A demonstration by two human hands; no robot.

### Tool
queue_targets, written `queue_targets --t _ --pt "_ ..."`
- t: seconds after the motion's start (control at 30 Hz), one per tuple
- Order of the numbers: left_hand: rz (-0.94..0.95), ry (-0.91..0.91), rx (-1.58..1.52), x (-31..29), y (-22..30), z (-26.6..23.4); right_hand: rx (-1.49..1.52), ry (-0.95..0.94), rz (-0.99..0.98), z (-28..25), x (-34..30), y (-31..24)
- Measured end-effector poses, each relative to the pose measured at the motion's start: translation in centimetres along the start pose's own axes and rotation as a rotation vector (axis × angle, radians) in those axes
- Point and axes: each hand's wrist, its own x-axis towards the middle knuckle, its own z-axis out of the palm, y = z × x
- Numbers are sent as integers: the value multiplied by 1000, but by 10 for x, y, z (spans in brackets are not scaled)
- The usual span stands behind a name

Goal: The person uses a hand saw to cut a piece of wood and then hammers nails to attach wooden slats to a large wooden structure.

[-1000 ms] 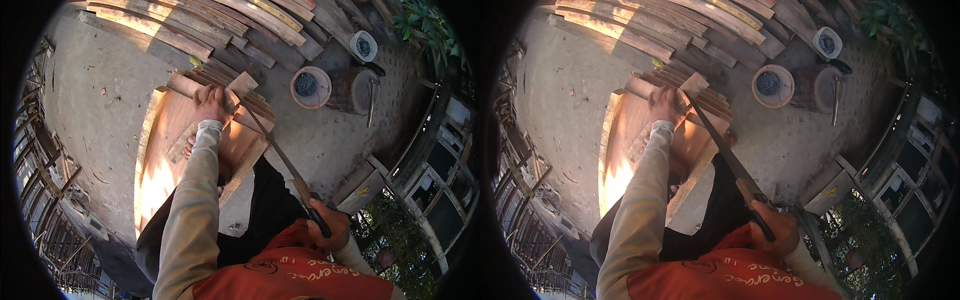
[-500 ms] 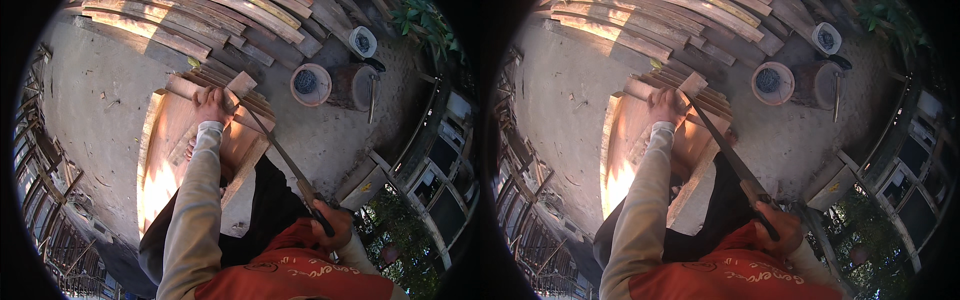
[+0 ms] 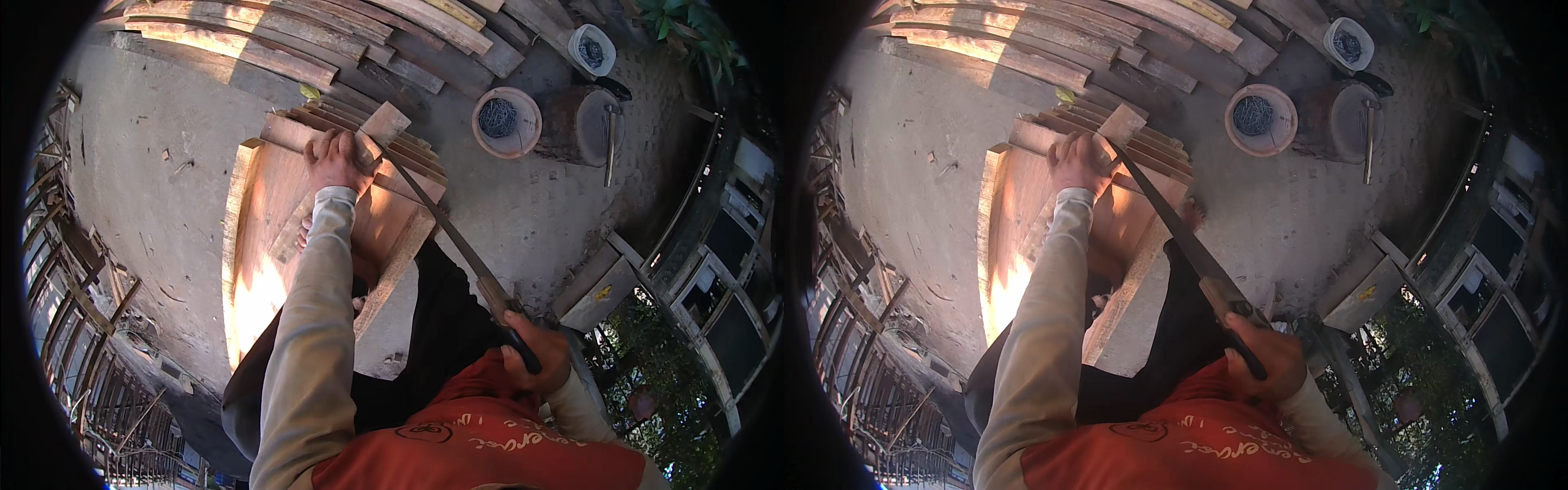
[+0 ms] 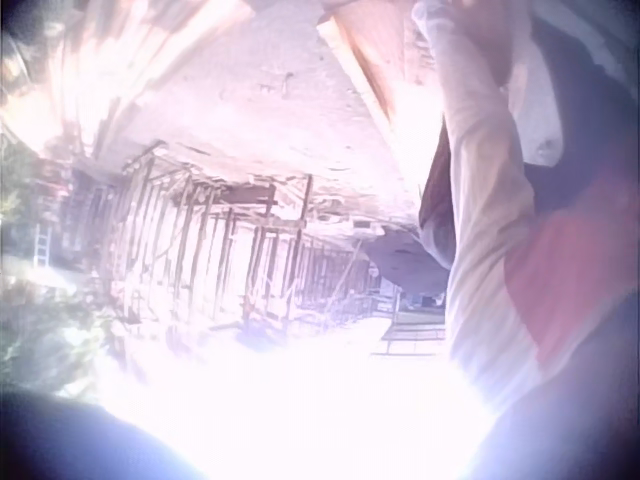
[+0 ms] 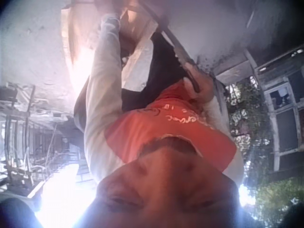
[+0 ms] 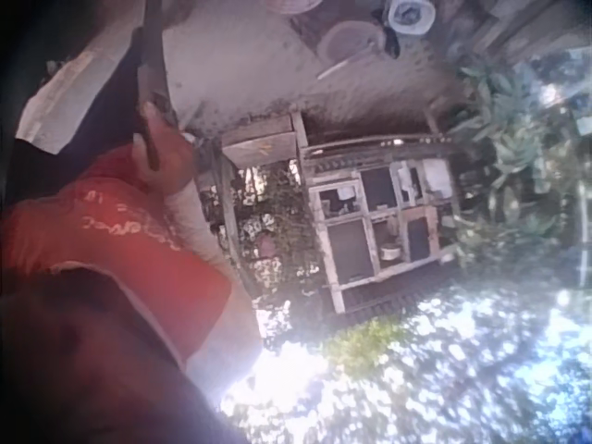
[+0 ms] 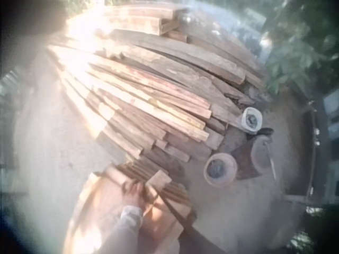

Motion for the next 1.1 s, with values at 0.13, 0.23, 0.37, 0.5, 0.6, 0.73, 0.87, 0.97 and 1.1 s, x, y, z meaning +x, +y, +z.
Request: queue_targets --t 0.13,0.23,0.37,0.5,0.6,0.73,0.87,0.97,1.1 --pt "-28 -160 4 12 10 0 43 84 -125 44 89 53" --pt "-29 -181 17 17 30 4 4 149 -166 80 183 58" --pt "-73 -36 26 6 8 8 56 83 -116 50 114 39" --pt "-2 -8 22 23 17 -2 -16 16 -14 -22 -17 11" --pt "34 10 36 30 13 0 28 73 -115 11 44 44" --pt "2 -44 78 29 22 16 34 125 -144 67 190 55" --pt "-28 -114 89 -14 41 23 34 53 -65 35 83 70" --pt "5 37 57 1 25 28 14 18 -59 -24 -30 60" --pt "31 24 43 16 20 33 29 55 -113 0 28 85"
